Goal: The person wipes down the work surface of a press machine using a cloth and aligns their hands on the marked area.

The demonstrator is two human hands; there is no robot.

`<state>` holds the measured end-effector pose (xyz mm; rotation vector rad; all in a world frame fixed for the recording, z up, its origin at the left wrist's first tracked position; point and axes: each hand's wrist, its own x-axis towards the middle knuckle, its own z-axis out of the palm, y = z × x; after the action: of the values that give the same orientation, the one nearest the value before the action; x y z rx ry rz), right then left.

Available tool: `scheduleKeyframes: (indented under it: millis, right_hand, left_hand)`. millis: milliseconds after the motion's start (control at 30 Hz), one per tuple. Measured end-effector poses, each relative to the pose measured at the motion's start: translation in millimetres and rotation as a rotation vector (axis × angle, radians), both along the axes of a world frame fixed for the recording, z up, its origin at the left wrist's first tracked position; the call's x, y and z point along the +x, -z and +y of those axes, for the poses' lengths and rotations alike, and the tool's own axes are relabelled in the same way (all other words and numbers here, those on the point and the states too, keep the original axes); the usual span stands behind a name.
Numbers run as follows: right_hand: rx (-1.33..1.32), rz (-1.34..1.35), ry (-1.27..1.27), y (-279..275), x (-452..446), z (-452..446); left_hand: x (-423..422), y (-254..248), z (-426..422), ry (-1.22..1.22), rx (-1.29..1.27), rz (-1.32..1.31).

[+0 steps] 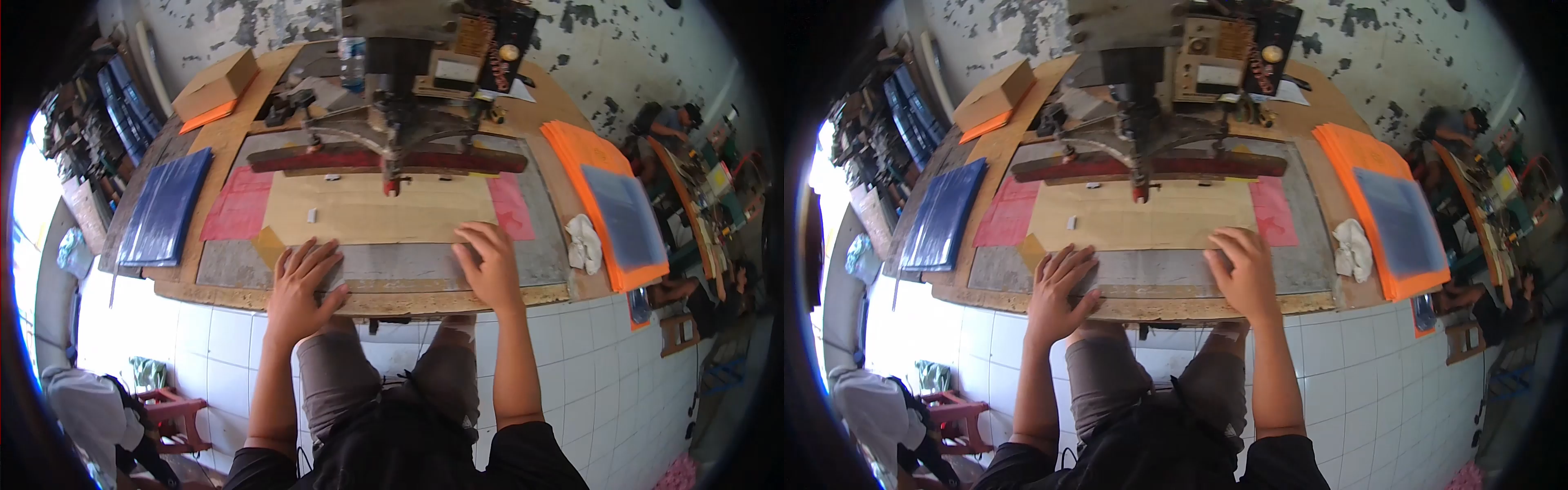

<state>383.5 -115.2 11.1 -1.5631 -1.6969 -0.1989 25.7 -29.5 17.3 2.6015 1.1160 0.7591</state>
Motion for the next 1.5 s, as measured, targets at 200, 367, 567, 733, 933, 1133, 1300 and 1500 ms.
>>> scheduleKeyframes:
  millis: [200, 367, 567, 733, 933, 1133, 1300, 1500]
  right_hand:
    - [-0.069, 0.061, -0.036, -1.6, 0.1, -3.2]
    - [-0.134, -0.006, -0.011, -2.1, -0.8, -0.8]
    - [-0.197, -0.082, -0.029, -4.8, 0.4, 1.2]
    - [-0.132, 0.004, -0.027, -5.4, 0.2, -0.9]
    - [-0.206, -0.014, -0.013, -3.9, 0.9, 1.3]
    - [-0.196, 0.008, 0.012, -5.4, -1.2, 1.0]
    - [-0.223, 0.025, 0.021, -3.6, -0.5, 1.8]
    - [-0.234, 0.034, 0.022, -4.7, -0.9, 3.0]
  left_hand:
    - [1.5, 11.5, 2.9, -0.046, 0.021, 0.019]
    - [-1.3, 8.5, 14.8, -0.017, 0.029, 0.039]
    - [-1.3, 3.0, 45.1, 0.023, 0.074, 0.081]
    - [3.8, 4.8, 47.8, 0.0, 0.057, 0.06]
    - [4.6, 11.7, 49.4, -0.009, 0.048, 0.034]
    - [0.8, 6.0, 48.0, -0.01, 0.007, 0.007]
    - [-0.4, 1.8, 44.6, -0.029, -0.034, -0.02]
    - [2.6, 0.2, 43.6, -0.061, -0.039, -0.027]
